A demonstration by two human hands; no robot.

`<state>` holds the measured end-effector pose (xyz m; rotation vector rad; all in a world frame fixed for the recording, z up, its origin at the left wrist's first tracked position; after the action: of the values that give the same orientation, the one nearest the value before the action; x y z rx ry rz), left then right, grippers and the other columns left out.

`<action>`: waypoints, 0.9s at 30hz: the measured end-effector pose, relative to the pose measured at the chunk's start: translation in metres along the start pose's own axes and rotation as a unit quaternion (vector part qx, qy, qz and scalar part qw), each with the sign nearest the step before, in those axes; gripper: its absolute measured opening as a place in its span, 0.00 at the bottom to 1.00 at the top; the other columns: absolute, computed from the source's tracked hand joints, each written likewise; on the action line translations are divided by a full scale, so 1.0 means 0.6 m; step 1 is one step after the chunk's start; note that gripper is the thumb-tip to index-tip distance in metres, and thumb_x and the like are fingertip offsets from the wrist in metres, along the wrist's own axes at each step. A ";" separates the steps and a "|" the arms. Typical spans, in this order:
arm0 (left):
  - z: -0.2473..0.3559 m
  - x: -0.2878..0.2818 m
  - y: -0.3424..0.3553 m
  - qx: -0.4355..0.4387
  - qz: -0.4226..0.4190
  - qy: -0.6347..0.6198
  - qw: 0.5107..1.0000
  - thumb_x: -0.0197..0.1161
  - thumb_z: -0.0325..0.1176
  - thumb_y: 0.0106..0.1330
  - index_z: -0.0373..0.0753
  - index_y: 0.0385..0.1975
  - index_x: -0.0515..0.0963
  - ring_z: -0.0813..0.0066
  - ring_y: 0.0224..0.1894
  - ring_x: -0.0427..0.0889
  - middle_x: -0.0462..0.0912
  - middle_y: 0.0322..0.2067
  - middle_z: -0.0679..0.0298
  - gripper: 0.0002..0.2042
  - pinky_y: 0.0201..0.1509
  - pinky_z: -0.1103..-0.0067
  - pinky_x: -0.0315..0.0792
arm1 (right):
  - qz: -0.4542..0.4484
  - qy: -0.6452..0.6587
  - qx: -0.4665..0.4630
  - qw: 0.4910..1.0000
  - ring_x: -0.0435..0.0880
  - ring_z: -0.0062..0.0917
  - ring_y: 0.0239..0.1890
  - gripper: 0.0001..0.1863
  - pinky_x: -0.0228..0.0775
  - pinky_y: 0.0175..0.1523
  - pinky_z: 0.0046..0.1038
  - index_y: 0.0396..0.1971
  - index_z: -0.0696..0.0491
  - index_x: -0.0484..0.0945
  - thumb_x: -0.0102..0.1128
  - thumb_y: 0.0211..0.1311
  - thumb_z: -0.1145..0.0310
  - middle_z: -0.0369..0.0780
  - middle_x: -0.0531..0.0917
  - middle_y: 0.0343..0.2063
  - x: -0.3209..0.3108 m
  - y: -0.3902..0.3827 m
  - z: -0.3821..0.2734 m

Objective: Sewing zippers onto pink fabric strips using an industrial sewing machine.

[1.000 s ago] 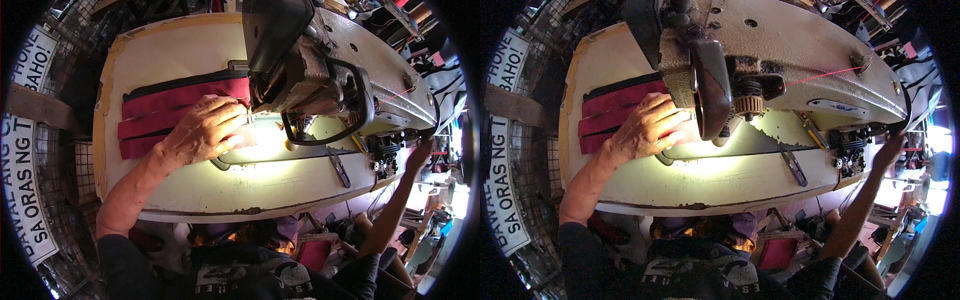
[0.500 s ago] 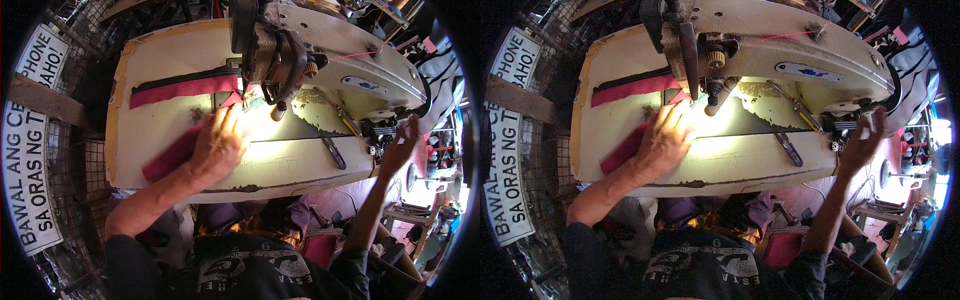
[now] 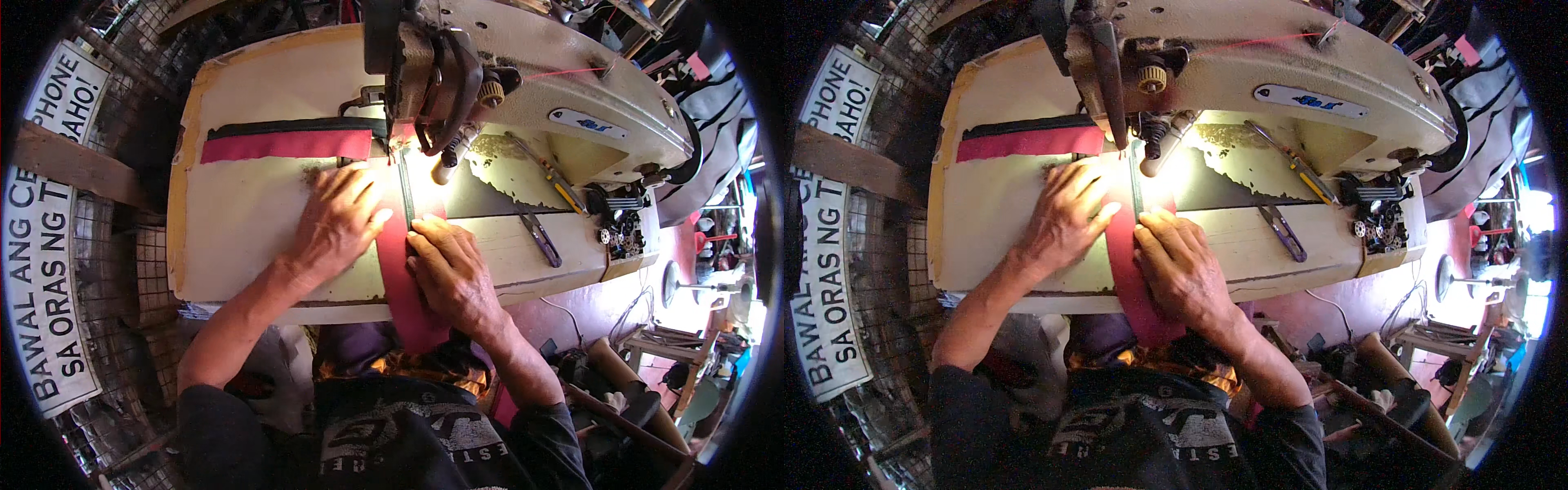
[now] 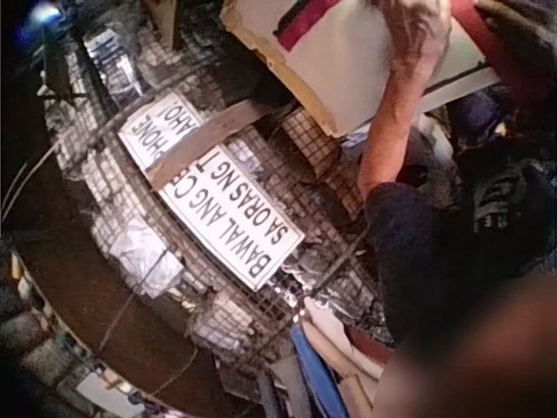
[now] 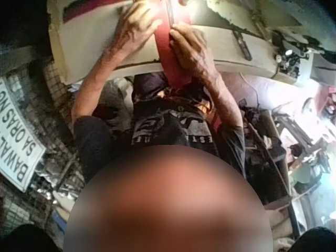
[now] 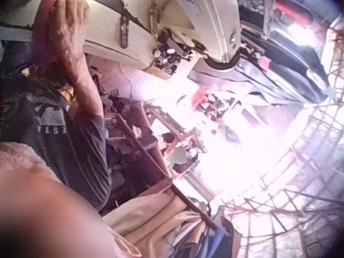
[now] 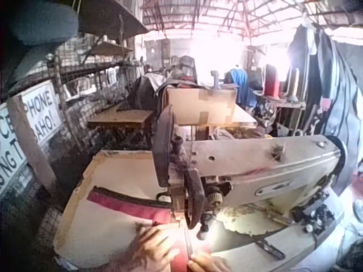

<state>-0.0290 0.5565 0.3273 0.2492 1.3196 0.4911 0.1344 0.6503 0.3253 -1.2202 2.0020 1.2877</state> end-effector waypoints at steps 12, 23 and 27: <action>-0.021 -0.008 -0.004 0.013 -0.007 -0.001 1.000 0.71 0.37 0.59 0.33 0.48 0.79 0.57 0.60 0.75 0.79 0.51 0.54 0.20 0.67 0.60 0.66 | -0.036 -0.043 0.013 0.998 0.77 0.41 0.61 0.22 0.67 0.66 0.43 0.54 0.55 0.79 0.68 0.58 0.70 0.45 0.79 0.56 0.013 -0.003 -0.002; -0.022 -0.005 0.001 0.058 -0.059 -0.016 0.996 0.65 0.35 0.65 0.32 0.55 0.77 0.56 0.64 0.73 0.77 0.58 0.53 0.21 0.70 0.59 0.64 | -0.066 -0.056 -0.022 0.996 0.72 0.41 0.65 0.23 0.64 0.68 0.44 0.58 0.58 0.76 0.61 0.66 0.65 0.47 0.76 0.59 0.015 -0.005 -0.003; -0.023 -0.003 0.005 0.060 -0.057 -0.008 0.997 0.64 0.34 0.66 0.32 0.56 0.77 0.56 0.64 0.73 0.77 0.58 0.54 0.20 0.69 0.59 0.65 | -0.071 -0.056 -0.012 0.996 0.73 0.41 0.66 0.23 0.64 0.68 0.44 0.58 0.59 0.76 0.62 0.65 0.65 0.47 0.76 0.59 0.015 0.002 -0.003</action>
<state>-0.0434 0.5569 0.3270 0.2755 1.3406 0.3140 0.1293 0.6448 0.3201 -1.2498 1.7927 1.2836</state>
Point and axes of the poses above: each hand's wrist, its own y-axis towards the middle knuckle, its own x-axis out of the palm, z = x × y, the point moved 4 cm from there along y, towards the middle knuckle
